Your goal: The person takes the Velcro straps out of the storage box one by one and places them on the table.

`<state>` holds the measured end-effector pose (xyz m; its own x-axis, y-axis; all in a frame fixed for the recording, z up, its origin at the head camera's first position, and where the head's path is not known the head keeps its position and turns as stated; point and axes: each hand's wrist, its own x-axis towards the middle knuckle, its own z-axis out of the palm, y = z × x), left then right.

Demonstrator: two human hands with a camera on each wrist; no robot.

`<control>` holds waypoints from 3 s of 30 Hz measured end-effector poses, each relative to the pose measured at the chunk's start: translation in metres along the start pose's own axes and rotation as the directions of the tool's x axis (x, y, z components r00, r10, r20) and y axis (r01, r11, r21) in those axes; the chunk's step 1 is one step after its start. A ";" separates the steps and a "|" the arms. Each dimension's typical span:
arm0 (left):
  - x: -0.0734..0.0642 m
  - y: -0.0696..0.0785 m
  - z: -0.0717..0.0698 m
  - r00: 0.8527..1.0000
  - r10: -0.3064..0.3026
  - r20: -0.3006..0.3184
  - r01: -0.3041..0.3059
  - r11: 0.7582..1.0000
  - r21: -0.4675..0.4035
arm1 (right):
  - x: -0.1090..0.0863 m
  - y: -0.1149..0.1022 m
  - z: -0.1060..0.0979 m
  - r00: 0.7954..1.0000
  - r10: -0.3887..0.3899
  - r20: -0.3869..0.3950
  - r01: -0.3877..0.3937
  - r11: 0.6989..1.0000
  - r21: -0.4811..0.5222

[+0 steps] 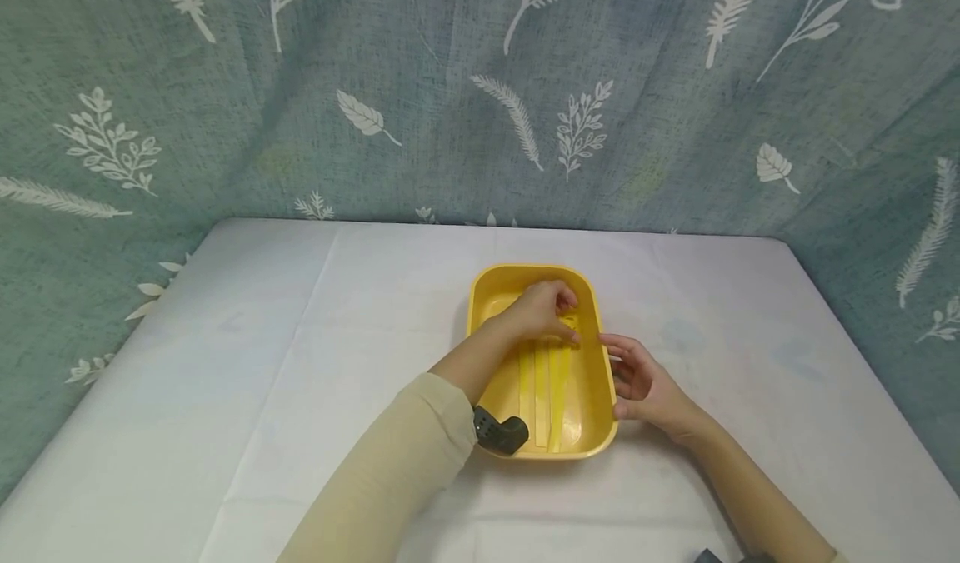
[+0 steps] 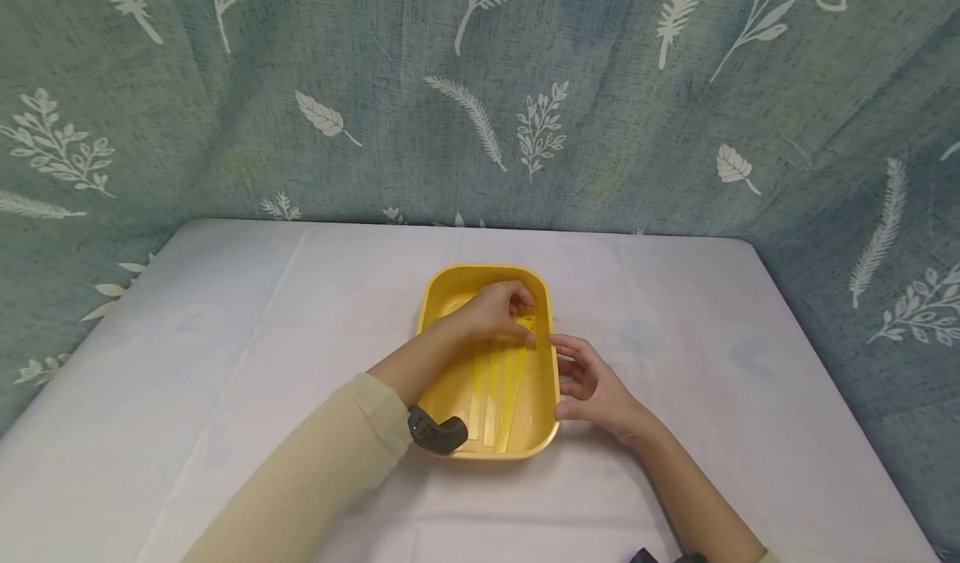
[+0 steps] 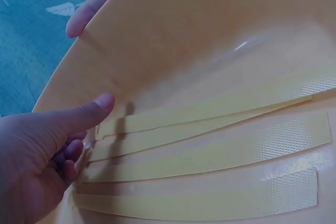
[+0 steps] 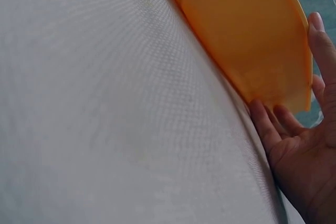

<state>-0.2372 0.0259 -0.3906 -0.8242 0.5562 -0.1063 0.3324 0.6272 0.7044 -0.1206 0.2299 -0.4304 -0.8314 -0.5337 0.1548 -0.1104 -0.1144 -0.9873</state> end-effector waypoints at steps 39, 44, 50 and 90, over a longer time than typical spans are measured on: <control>-0.014 0.012 -0.014 0.977 0.061 0.205 0.039 0.892 -0.451 | 0.000 -0.001 -0.001 1.000 -0.008 0.019 0.008 1.000 0.017; -0.014 0.015 -0.017 0.980 0.124 0.154 -0.033 0.869 -0.493 | 0.000 0.001 -0.001 1.000 -0.007 0.014 0.007 1.000 0.006; -0.016 0.022 -0.022 0.981 0.174 0.085 -0.100 0.831 -0.547 | 0.000 0.000 -0.001 1.000 0.017 0.001 -0.017 1.000 -0.006; -0.016 0.026 -0.007 0.938 0.345 -0.035 -0.313 0.799 -0.514 | 0.001 0.002 -0.005 1.000 -0.004 0.017 0.004 1.000 -0.002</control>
<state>-0.2185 0.0295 -0.3653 -0.6740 0.7193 0.1680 0.2880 0.0464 0.9565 -0.1242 0.2332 -0.4319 -0.8214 -0.5475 0.1597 -0.1150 -0.1153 -0.9866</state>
